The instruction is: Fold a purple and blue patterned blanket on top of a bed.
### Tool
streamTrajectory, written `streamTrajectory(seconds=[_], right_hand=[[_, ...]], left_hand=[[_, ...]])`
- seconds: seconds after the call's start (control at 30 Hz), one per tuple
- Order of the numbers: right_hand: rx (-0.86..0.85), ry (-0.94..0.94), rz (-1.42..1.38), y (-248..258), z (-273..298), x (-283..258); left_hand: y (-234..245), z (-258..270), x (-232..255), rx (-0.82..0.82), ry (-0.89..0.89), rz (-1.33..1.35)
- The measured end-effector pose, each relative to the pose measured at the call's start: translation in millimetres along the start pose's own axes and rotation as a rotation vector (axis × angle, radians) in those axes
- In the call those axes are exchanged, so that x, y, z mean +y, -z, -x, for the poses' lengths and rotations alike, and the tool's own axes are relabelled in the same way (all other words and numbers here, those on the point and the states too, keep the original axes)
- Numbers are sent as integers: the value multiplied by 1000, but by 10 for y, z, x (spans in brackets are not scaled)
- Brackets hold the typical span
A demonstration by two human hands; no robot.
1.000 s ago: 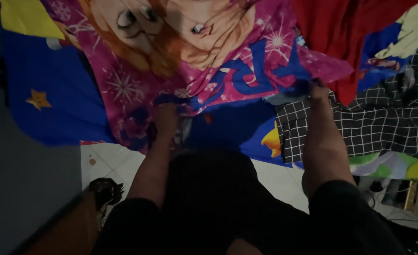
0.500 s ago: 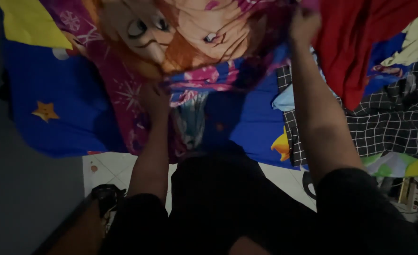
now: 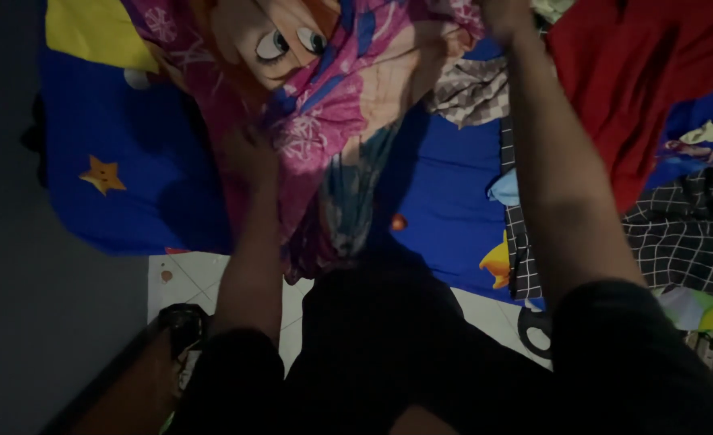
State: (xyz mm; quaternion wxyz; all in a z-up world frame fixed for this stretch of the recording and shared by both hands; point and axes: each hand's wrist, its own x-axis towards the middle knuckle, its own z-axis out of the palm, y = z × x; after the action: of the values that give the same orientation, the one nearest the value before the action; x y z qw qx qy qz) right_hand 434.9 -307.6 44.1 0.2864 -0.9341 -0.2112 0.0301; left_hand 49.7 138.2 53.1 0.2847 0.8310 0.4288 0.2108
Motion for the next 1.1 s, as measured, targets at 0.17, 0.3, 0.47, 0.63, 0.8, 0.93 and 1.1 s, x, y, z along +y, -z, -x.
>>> streamTrajectory(seconds=[0.17,0.3,0.47,0.63,0.8,0.93,1.1], right_hand=[[-229,522,239,-2075,830,1693],[-361,165,219,-2435,1558,945],[-453,-348,243,-1355,1518,-496],[-323,57,521,-1105,1371,-343],[-111,337,638,-996,1603,-133],[-482,64,590,-462,1889,-378],[-571,-214,797,-63,2513,187]], left_hand=[[160,457,770,-28,-381,-379],[-484,1198,106,-170,-709,-119],[-636,1559,-22,-786,-415,-241],[-809,1716,-91,-751,-520,-412],[-877,1704,-90,-673,-546,-354],[-879,1693,25,-584,-541,-230],[-974,1877,180,-329,-629,-161]])
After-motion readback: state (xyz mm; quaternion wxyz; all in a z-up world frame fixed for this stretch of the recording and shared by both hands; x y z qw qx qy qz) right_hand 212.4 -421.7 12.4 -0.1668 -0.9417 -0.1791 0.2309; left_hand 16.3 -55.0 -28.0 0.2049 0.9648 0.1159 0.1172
